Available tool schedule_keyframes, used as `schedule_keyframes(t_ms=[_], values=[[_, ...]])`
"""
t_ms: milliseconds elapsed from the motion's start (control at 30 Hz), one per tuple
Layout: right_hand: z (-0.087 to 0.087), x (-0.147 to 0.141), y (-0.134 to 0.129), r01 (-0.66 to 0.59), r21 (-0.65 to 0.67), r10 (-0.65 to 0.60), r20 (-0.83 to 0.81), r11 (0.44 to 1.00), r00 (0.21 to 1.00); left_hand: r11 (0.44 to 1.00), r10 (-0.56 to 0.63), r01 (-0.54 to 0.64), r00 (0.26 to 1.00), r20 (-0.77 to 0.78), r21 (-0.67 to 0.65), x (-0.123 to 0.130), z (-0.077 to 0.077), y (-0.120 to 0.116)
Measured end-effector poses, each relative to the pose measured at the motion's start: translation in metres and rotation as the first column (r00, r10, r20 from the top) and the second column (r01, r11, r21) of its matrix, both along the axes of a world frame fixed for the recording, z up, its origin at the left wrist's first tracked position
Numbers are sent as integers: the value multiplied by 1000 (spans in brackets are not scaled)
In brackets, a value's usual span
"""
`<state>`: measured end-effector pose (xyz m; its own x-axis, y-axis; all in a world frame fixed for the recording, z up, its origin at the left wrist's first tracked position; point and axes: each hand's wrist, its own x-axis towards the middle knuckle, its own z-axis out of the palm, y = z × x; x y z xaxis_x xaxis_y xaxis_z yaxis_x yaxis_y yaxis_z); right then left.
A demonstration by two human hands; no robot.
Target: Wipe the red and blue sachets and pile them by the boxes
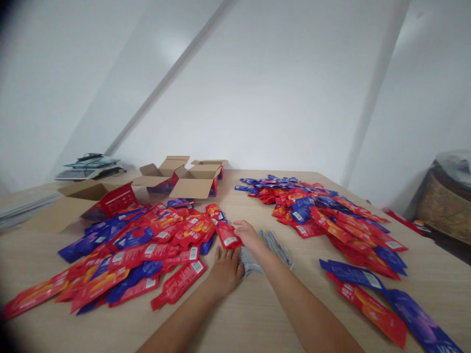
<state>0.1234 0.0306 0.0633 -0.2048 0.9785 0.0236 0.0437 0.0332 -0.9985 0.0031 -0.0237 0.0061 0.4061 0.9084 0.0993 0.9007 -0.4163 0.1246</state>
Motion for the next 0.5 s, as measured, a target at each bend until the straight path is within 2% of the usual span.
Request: schedule_keyframes(t_ms=[67, 133, 200, 233, 267, 300, 367, 433, 467, 500], values=[[15, -18, 9, -95, 161, 119, -146, 982, 982, 1000, 1, -1, 1000, -9, 0, -1, -1, -1], [21, -19, 18, -108, 303, 150, -119, 947, 981, 1000, 0, 0, 1000, -14, 13, -2, -2, -1], [14, 2, 26, -63, 364, 29, 97, 929, 995, 1000, 5, -5, 1000, -10, 30, -3, -4, -2], [6, 19, 29, -4, 387, -93, 231, 922, 968, 999, 8, -8, 1000, -7, 35, -3, -5, -2], [-5, 40, 30, 87, 401, -240, 351, 912, 905, 999, 10, -10, 1000, -2, 35, -3, -5, -2], [-17, 64, 29, 188, 418, -384, 456, 889, 803, 999, 9, -9, 1000, 2, 32, -3, -5, -1], [-42, 112, 23, 318, 480, -574, 639, 818, 512, 1000, 4, -4, 1000, 10, 17, -2, -5, -1], [-63, 151, 14, 386, 520, -622, 755, 762, 209, 1000, 4, -4, 1000, 21, 2, -2, -4, 0], [-70, 164, 10, 424, 525, -613, 784, 738, 96, 1000, 6, -6, 1000, 27, -3, -1, -3, 0], [-76, 174, 6, 451, 513, -584, 811, 731, 24, 1000, 8, -8, 999, 31, -7, -1, -3, 0]])
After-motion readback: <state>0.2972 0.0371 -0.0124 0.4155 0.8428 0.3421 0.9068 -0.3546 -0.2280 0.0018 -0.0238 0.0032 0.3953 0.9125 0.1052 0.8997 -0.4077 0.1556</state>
